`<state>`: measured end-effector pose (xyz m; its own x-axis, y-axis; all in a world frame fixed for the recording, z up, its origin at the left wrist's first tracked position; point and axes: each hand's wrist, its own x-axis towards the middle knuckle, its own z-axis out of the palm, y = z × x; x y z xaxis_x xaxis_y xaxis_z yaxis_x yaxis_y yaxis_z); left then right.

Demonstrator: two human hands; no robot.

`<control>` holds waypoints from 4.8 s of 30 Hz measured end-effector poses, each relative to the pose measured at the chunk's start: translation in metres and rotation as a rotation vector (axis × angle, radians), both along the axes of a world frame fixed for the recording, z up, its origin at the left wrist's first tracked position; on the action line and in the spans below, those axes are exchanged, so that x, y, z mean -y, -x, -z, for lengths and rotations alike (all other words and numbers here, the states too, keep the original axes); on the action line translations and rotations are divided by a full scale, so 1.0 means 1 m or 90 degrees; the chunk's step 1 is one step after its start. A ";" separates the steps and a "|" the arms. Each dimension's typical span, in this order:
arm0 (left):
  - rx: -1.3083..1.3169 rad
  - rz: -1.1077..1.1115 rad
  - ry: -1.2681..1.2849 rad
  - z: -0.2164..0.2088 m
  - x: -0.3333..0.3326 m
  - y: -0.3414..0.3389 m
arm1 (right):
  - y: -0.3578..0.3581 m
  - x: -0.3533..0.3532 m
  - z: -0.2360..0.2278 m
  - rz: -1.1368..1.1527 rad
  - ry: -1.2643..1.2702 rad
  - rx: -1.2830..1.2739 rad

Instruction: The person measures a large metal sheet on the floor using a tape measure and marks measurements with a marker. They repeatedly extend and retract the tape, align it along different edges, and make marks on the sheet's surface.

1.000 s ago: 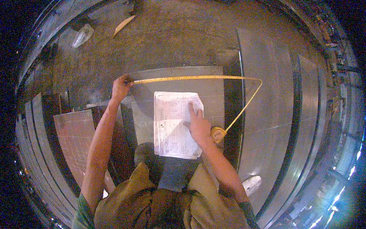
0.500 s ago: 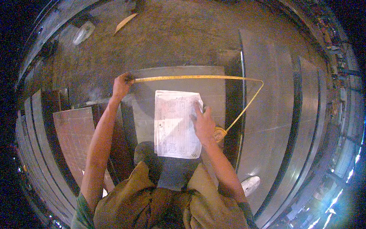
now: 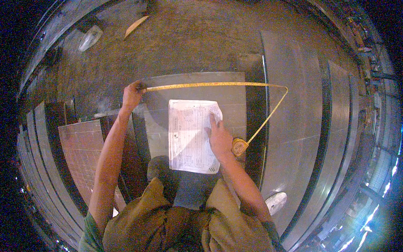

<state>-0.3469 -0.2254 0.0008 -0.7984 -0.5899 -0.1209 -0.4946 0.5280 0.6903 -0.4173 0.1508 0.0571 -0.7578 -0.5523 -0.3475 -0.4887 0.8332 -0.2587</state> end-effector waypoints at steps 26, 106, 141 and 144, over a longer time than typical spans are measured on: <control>0.023 -0.003 -0.006 0.006 0.005 0.000 | 0.007 -0.001 0.006 0.025 0.026 0.087; 0.004 -0.009 0.022 0.001 0.003 -0.003 | 0.019 -0.021 0.031 0.206 0.222 -0.120; -0.028 0.029 0.056 0.018 0.012 -0.008 | 0.016 -0.039 0.025 0.375 0.349 0.142; -0.007 0.028 0.056 0.016 0.011 -0.001 | 0.014 -0.050 -0.003 0.363 0.405 0.170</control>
